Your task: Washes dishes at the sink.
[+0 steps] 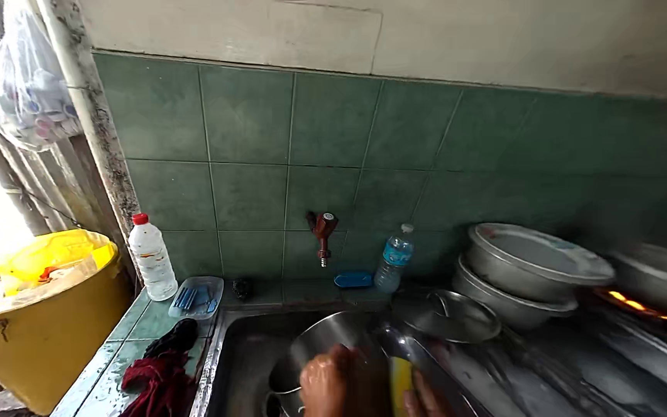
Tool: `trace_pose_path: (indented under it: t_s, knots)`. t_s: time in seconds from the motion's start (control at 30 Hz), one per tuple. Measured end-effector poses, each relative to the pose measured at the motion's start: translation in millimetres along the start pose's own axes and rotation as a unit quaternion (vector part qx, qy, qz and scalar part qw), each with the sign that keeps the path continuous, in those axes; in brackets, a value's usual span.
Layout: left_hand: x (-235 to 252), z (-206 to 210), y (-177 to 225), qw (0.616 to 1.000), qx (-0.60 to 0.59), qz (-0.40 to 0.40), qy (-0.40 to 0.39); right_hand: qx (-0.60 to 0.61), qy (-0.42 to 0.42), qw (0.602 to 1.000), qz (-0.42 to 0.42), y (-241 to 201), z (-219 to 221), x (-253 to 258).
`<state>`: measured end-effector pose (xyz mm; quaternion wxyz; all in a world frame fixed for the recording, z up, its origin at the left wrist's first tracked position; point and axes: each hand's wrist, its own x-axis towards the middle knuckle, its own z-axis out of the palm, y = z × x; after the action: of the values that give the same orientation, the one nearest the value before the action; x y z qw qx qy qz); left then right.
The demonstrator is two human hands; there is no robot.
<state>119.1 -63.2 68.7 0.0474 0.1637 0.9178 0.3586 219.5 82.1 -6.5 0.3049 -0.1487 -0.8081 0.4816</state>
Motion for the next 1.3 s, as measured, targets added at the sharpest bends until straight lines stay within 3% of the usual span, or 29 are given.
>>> trace_pose_path:
  t_s: [0.07,0.13,0.2,0.27,0.3,0.37,0.43,0.47,0.53,0.6,0.63,0.7,0.73,0.8,0.9,0.97,1.0,1.07,1.13,1.2,1.27,1.3]
  knots:
    - [11.0,-13.0,0.7,0.997,-0.022,-0.075,0.008,-0.138,-0.022,0.975,-0.17,-17.7,20.6,7.3]
    - [11.0,-14.0,-15.1,0.995,-0.037,-0.084,0.047,-0.166,-0.035,0.968,-0.185,-16.2,30.8,36.8]
    - [3.0,-10.2,-33.9,0.99,-0.05,-0.075,0.107,-0.153,-0.11,0.981,-0.048,-1.3,31.6,85.7]
    - [-2.9,-8.0,-47.9,0.983,-0.06,-0.079,0.157,-0.147,-0.226,0.956,0.119,1.8,38.7,127.3]
    - [-2.1,-10.2,-51.9,0.979,-0.061,-0.091,0.171,-0.167,-0.257,0.943,0.127,-10.5,45.8,133.4]
    - [4.6,-15.9,-59.0,0.973,-0.071,-0.13,0.178,-0.218,-0.262,0.94,0.028,-47.4,60.5,109.6]
    - [7.7,-17.5,-66.3,0.969,-0.099,-0.151,0.168,-0.219,-0.174,0.948,-0.154,-67.0,79.1,53.2]
    - [8.5,-16.3,-68.3,0.969,-0.114,-0.141,0.165,-0.205,-0.14,0.942,-0.227,-69.6,87.8,31.7]
    - [7.5,-11.2,-70.1,0.971,-0.131,-0.097,0.173,-0.191,-0.141,0.927,-0.289,-68.8,98.3,22.7]
    - [3.5,-2.5,-76.6,0.969,-0.132,-0.052,0.203,-0.185,-0.183,0.934,-0.245,-66.4,102.7,59.0]
    - [1.2,2.5,-80.8,0.966,-0.135,-0.036,0.219,-0.186,-0.233,0.938,-0.177,-65.5,101.5,88.2]
    - [-7.1,13.9,-91.9,0.959,-0.135,-0.026,0.247,-0.178,-0.356,0.917,0.005,-56.7,99.5,142.0]
    - [-9.8,17.6,-96.8,0.957,-0.132,-0.03,0.254,-0.186,-0.378,0.905,0.061,-51.7,103.8,157.4]
    - [-10.4,21.8,-100.8,0.954,-0.121,-0.039,0.272,-0.268,-0.395,0.873,0.099,-66.4,109.8,160.2]
    - [-9.3,23.3,-91.1,0.952,-0.096,-0.066,0.283,-0.328,-0.354,0.875,-0.042,-94.9,95.7,98.7]
    - [-4.3,18.2,-83.8,0.958,-0.105,-0.083,0.253,-0.265,-0.231,0.91,-0.22,-77.4,79.9,37.1]
    - [-1.4,15.0,-80.4,0.962,-0.112,-0.092,0.232,-0.227,-0.194,0.916,-0.27,-65.2,69.4,14.7]
    - [3.1,12.2,-76.1,0.965,-0.121,-0.099,0.21,-0.165,-0.166,0.927,-0.292,-40.5,45.4,5.2]
    - [4.0,15.4,-75.8,0.963,-0.12,-0.097,0.223,-0.12,-0.152,0.955,-0.226,-20.6,25.8,40.6]
    - [-0.9,20.2,-77.1,0.957,-0.112,-0.1,0.246,-0.117,-0.189,0.973,-0.068,-11.1,12.9,88.6]
    - [0.1,21.3,-74.4,0.954,-0.103,-0.111,0.26,-0.165,-0.236,0.957,0.043,-17.1,12.4,115.5]
    - [3.7,21.0,-71.6,0.952,-0.096,-0.123,0.262,-0.201,-0.234,0.95,0.039,-25.5,16.0,109.8]
